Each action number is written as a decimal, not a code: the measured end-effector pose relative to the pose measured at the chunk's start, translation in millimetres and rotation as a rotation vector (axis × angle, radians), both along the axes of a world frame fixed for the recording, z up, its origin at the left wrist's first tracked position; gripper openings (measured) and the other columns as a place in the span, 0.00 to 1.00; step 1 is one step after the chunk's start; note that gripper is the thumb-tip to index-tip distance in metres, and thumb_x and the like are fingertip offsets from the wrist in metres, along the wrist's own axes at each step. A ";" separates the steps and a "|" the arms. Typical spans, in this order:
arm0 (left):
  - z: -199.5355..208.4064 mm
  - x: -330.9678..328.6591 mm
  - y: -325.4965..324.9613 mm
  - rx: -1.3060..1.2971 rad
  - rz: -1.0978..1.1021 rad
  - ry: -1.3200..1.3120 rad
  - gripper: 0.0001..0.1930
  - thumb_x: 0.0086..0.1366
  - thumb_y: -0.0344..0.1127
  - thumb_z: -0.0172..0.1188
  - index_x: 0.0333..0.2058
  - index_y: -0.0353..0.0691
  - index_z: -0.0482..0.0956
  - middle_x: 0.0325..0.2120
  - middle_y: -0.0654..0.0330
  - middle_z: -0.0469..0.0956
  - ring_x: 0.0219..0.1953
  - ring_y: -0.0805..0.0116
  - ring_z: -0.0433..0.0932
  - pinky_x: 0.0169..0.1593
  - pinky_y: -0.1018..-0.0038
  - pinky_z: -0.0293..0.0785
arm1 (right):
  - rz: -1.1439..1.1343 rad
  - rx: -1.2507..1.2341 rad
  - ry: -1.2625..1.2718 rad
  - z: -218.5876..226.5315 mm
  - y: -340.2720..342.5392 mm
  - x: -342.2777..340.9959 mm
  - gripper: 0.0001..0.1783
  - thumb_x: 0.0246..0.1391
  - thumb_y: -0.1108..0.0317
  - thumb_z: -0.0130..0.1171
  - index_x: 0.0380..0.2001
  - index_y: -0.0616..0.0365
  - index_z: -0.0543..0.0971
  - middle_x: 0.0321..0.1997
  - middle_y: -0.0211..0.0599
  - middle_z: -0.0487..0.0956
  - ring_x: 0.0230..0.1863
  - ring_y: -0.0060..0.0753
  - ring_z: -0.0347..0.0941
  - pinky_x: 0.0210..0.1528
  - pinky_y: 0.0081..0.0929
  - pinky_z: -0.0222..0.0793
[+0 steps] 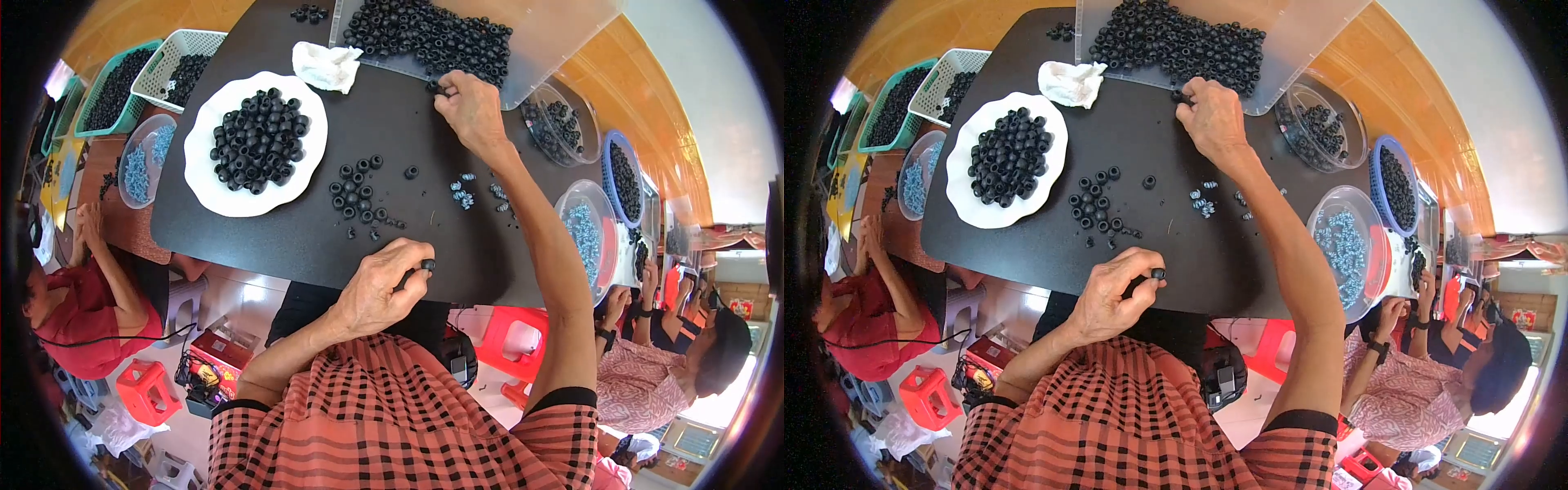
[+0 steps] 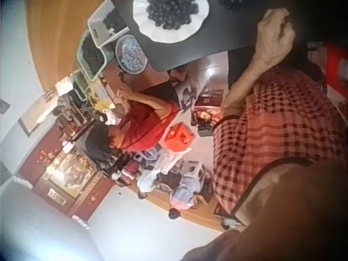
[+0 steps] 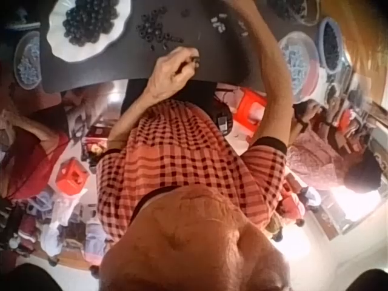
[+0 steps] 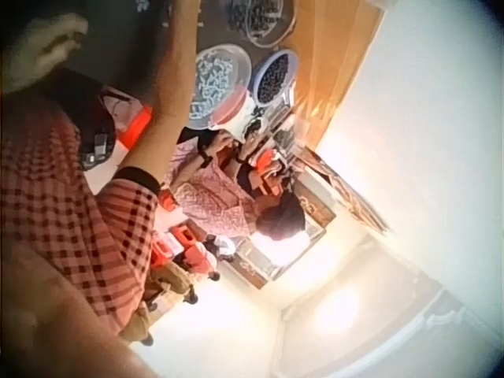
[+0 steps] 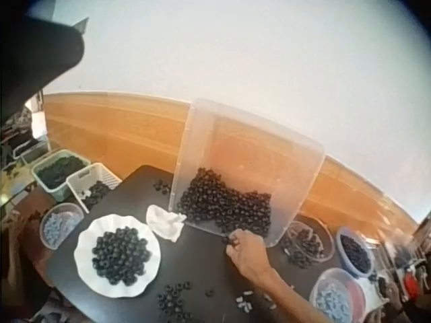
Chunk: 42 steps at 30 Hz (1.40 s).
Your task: The person assembles plastic cord locks by pressing inner pieces into outer housings by hand.
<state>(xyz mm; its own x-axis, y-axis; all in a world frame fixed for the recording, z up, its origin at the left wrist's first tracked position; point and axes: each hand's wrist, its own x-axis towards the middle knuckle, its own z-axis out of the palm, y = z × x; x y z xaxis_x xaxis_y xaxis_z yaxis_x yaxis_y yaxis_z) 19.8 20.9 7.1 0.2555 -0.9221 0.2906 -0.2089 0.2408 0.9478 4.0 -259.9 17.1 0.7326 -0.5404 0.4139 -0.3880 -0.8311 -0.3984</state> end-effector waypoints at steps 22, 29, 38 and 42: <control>1.0 0.0 -1.1 -0.013 -0.015 0.029 0.10 0.56 0.19 0.51 0.38 0.29 0.73 0.34 0.51 0.76 0.32 0.65 0.79 0.38 0.71 0.77 | 0.073 -0.043 0.260 27.2 15.9 -23.7 0.17 0.47 0.61 0.64 0.40 0.57 0.82 0.38 0.44 0.79 0.35 0.43 0.78 0.42 0.40 0.73; 0.6 -0.5 -1.4 -0.029 0.000 0.010 0.10 0.56 0.19 0.51 0.38 0.29 0.73 0.33 0.51 0.77 0.33 0.63 0.79 0.38 0.70 0.76 | 0.142 0.014 0.271 24.4 7.2 -16.7 0.14 0.44 0.70 0.62 0.38 0.61 0.81 0.36 0.49 0.78 0.34 0.45 0.78 0.43 0.40 0.74; -0.1 -0.5 -1.5 -0.049 0.006 0.002 0.10 0.55 0.19 0.52 0.37 0.29 0.73 0.33 0.51 0.76 0.33 0.62 0.78 0.38 0.69 0.76 | 0.130 0.017 0.229 21.6 17.9 -15.4 0.14 0.45 0.73 0.61 0.38 0.62 0.80 0.32 0.43 0.78 0.32 0.37 0.76 0.40 0.33 0.74; 2.2 -0.2 -0.8 -0.039 0.004 0.005 0.10 0.55 0.18 0.52 0.37 0.30 0.73 0.33 0.51 0.76 0.33 0.62 0.78 0.38 0.69 0.75 | 0.165 0.037 0.270 30.8 25.2 -22.1 0.16 0.46 0.71 0.61 0.41 0.62 0.79 0.36 0.47 0.77 0.35 0.42 0.76 0.42 0.36 0.73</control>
<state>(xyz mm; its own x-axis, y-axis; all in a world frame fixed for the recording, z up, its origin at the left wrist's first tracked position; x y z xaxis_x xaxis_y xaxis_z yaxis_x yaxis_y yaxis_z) 19.6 20.1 9.3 0.2608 -0.9090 0.3250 -0.2049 0.2768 0.9388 -18.1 -234.7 47.9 0.8923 -0.4162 0.1750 -0.3450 -0.8785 -0.3304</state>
